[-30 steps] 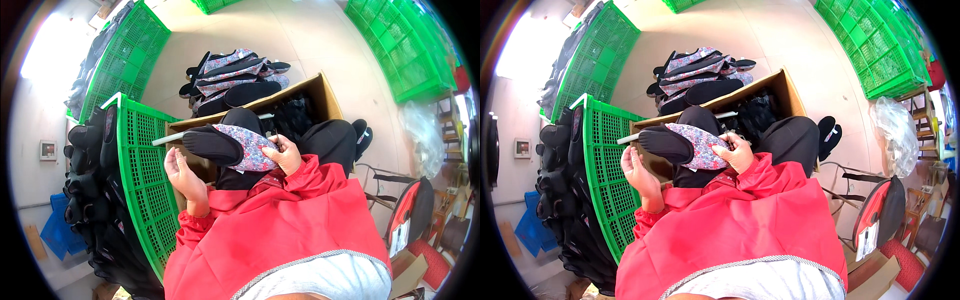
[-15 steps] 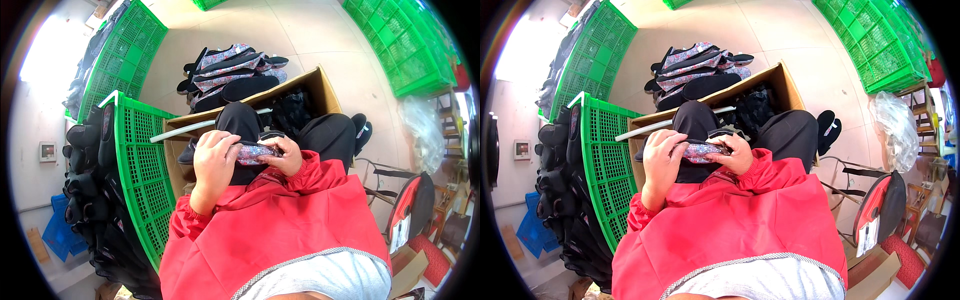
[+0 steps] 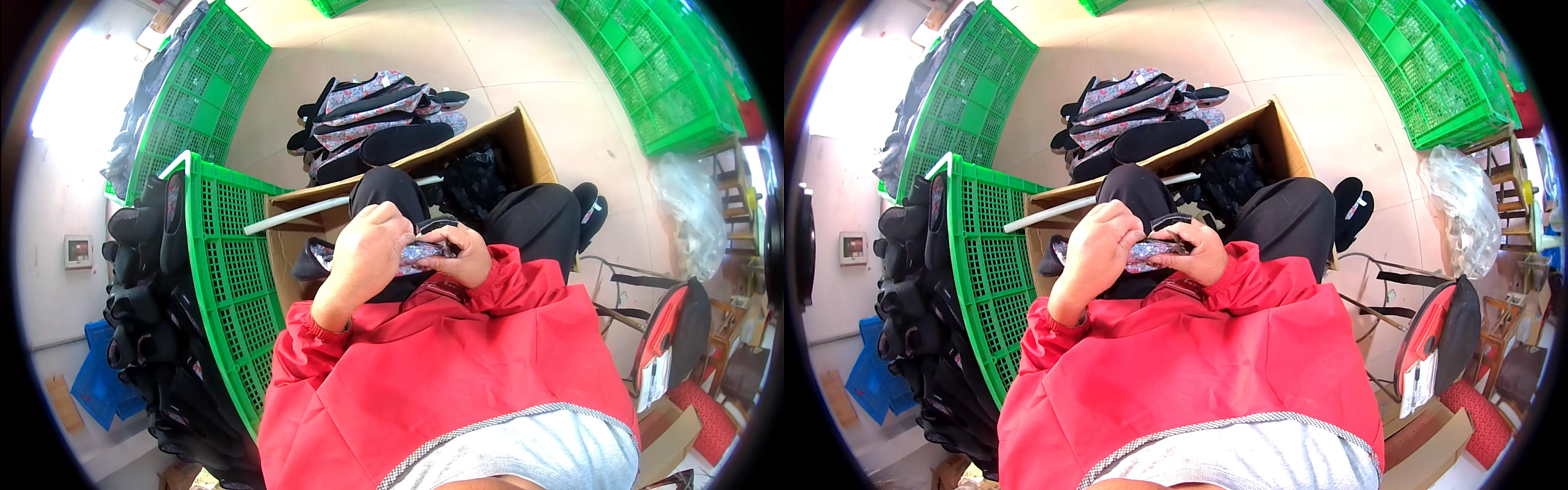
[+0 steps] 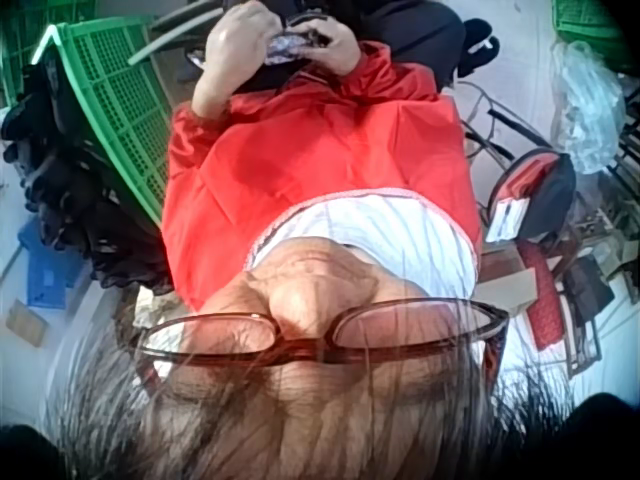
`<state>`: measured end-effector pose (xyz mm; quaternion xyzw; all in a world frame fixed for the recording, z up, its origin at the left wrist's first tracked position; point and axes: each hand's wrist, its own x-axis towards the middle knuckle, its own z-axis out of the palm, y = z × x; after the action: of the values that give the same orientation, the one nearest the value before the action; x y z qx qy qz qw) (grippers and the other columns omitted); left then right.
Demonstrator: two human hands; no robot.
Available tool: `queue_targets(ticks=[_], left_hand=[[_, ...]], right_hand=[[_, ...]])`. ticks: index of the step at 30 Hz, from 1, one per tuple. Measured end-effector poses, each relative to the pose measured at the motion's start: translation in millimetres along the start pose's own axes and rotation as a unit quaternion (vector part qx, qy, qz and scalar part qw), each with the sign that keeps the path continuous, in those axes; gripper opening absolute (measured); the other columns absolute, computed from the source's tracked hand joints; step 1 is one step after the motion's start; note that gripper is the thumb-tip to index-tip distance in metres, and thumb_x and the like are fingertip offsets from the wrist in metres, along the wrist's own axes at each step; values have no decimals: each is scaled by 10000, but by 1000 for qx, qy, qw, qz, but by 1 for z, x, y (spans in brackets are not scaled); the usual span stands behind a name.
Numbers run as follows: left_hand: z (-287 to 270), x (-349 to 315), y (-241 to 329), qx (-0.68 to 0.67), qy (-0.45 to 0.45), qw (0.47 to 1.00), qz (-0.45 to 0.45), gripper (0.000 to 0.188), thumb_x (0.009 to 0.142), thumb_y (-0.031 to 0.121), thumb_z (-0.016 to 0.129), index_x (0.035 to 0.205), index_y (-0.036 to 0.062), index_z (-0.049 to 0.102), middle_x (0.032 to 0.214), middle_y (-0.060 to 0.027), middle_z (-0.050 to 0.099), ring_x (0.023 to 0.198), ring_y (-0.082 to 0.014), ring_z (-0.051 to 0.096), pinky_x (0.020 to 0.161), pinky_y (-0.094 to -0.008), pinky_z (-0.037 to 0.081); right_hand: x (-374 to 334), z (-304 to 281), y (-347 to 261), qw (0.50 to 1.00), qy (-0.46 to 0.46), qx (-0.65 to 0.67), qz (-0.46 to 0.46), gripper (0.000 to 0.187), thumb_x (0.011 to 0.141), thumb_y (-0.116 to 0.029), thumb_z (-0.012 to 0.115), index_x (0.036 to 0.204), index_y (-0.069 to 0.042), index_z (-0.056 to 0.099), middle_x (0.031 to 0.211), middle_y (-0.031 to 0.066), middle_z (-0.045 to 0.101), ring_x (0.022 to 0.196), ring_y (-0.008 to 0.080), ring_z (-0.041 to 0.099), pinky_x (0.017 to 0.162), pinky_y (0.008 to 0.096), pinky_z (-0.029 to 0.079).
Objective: The person sits cross-legged on a chair and sews the upper fabric to the sole of a black slipper using a needle and thread. They repeatedly pull the thread through the material, secure the seam, and place the finished slipper into a green crate before picking up another.
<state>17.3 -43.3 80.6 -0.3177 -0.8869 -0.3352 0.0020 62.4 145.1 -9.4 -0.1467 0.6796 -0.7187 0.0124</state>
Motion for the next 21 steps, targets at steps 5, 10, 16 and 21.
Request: queue_targets(ticks=[5, 10, 16, 21], left_hand=[[5, -1, -3, -52, 31, 997, -44, 59, 845, 37, 638, 816, 5, 597, 805, -106, 542, 750, -299, 563, 672, -354, 452], [6, -2, -5, -69, 26, 996, -46, 79, 857, 48, 637, 835, 3, 575, 806, -111, 536, 738, -299, 562, 660, -348, 448], [7, 0, -3, -49, 18, 997, -56, 80, 872, 59, 621, 854, 9, 561, 803, -117, 533, 727, -304, 559, 657, -356, 450], [10, 4, -2, -62, 19, 997, -46, 93, 884, 74, 611, 859, 6, 552, 800, -126, 533, 728, -319, 557, 653, -366, 449]], right_hand=[[-1, -11, 7, 999, -40, 9, 25, 377, 762, -112, 814, 1086, 9, 666, 1027, 95, 681, 968, 152, 633, 841, 285, 488], [6, -23, 10, 990, -55, 121, 39, 506, 946, -375, 620, 1286, -11, 536, 1077, 84, 644, 931, 145, 597, 872, 275, 469], [10, -46, 4, 985, -100, 45, 134, 458, 996, -421, 522, 1232, -29, 509, 1022, 70, 649, 890, 121, 589, 829, 273, 477], [18, -46, -25, 980, -153, 9, 128, 357, 978, -345, 574, 1102, -15, 626, 988, 78, 647, 900, 160, 611, 823, 304, 481]])
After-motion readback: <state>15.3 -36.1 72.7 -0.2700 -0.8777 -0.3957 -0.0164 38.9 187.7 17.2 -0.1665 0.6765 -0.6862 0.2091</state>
